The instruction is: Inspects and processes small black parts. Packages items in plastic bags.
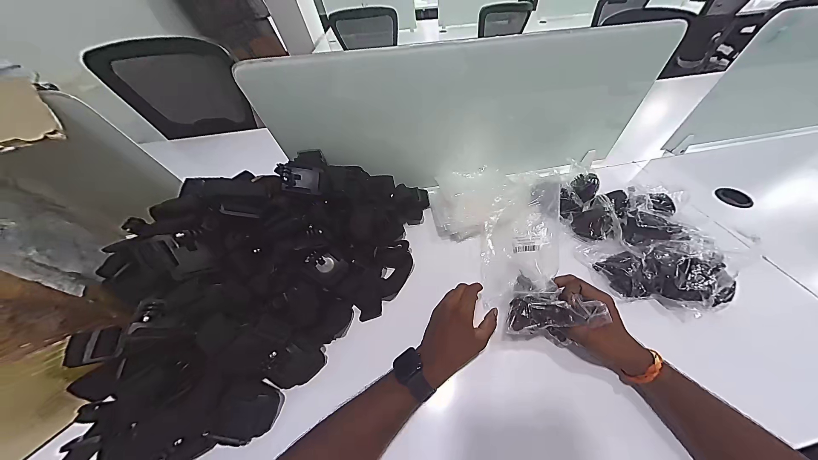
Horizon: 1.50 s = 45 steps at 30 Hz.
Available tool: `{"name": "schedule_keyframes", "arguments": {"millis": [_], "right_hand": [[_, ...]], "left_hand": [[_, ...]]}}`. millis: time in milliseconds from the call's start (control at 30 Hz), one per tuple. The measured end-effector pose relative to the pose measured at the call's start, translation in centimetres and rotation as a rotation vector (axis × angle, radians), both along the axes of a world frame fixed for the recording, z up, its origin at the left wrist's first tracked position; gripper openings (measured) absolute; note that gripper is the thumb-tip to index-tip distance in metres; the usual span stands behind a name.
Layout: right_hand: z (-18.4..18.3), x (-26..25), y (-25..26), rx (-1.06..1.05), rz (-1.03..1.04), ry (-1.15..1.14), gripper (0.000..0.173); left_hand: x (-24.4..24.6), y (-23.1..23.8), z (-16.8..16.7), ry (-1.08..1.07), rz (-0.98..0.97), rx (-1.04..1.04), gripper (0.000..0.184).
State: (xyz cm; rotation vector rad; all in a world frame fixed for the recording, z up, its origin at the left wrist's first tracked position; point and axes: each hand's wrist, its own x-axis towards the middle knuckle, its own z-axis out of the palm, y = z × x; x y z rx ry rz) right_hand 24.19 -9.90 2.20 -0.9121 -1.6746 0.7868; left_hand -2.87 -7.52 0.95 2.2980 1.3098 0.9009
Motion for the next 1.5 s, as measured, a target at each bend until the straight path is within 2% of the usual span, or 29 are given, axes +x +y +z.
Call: {"name": "schedule_keyframes", "arguments": {"millis": [67, 233, 500, 667, 800, 867, 1000, 1067, 1133, 1200, 1267, 1300, 1333, 1400, 1433, 1500], "right_hand": [[0.0, -0.3, -0.3, 0.000, 0.061, 0.024, 0.026], [0.1, -0.7, -0.6, 0.001, 0.081, 0.031, 0.028], [0.0, -1.6, -0.8, 0.028, -0.166, -0.053, 0.029], [0.2, -2.3, -1.5, 0.037, -0.320, -0.099, 0.029], [0.0, -3.3, -1.6, 0.011, -0.415, -0.116, 0.042], [0.0, -3.5, -1.6, 0.000, -0.343, -0.087, 0.045], [0.3, -3.0, -1.2, -0.121, -0.005, -0.060, 0.039], [0.0, -2.8, -0.7, -0.154, 0.010, -0.129, 0.030], [0.1, -2.8, -0.1, -0.120, 0.024, -0.096, 0.018], [0.7, -2.5, 0.3, -0.099, 0.100, -0.039, 0.013], [0.9, -1.9, 0.6, -0.078, 0.112, -0.110, 0.011], [1.0, -1.4, 0.9, -0.087, 0.090, -0.207, 0.014], [1.3, -0.8, 1.1, -0.134, 0.070, -0.301, 0.024], [2.4, 0.2, 1.6, -0.338, 0.086, -0.379, 0.043], [2.9, 0.8, 1.8, -0.407, 0.138, -0.351, 0.043], [3.5, 1.9, 2.4, -0.407, 0.261, -0.311, 0.037]], "left_hand": [[-0.2, 0.1, 0.0, 0.005, -0.002, -0.005, 0.044], [-0.3, -0.2, 0.0, -0.007, -0.005, 0.088, 0.026], [0.8, -1.8, 0.1, -0.119, -0.103, 0.255, 0.012], [1.0, -2.6, 0.1, -0.093, -0.114, 0.359, 0.015], [2.1, -3.6, 0.0, -0.034, -0.235, 0.389, 0.019], [2.3, -3.2, -0.1, -0.004, -0.245, 0.326, 0.019], [1.5, -1.7, -0.3, -0.029, -0.182, 0.253, 0.016], [1.2, -1.6, -0.1, -0.070, -0.231, 0.229, 0.016], [1.3, -1.7, 0.0, -0.102, -0.272, 0.233, 0.015], [1.4, -1.6, 0.1, -0.099, -0.245, 0.236, 0.014], [0.9, -1.4, 0.3, -0.029, -0.193, 0.189, 0.016], [0.6, -1.4, 0.4, 0.025, -0.170, 0.146, 0.018], [0.2, -1.3, 0.5, 0.084, -0.151, 0.099, 0.019], [-0.4, -1.2, 0.9, 0.192, -0.116, 0.034, 0.022], [-0.6, -1.3, 1.3, 0.223, -0.103, 0.008, 0.022], [-0.8, -1.6, 2.2, 0.251, -0.089, -0.072, 0.025]]}}
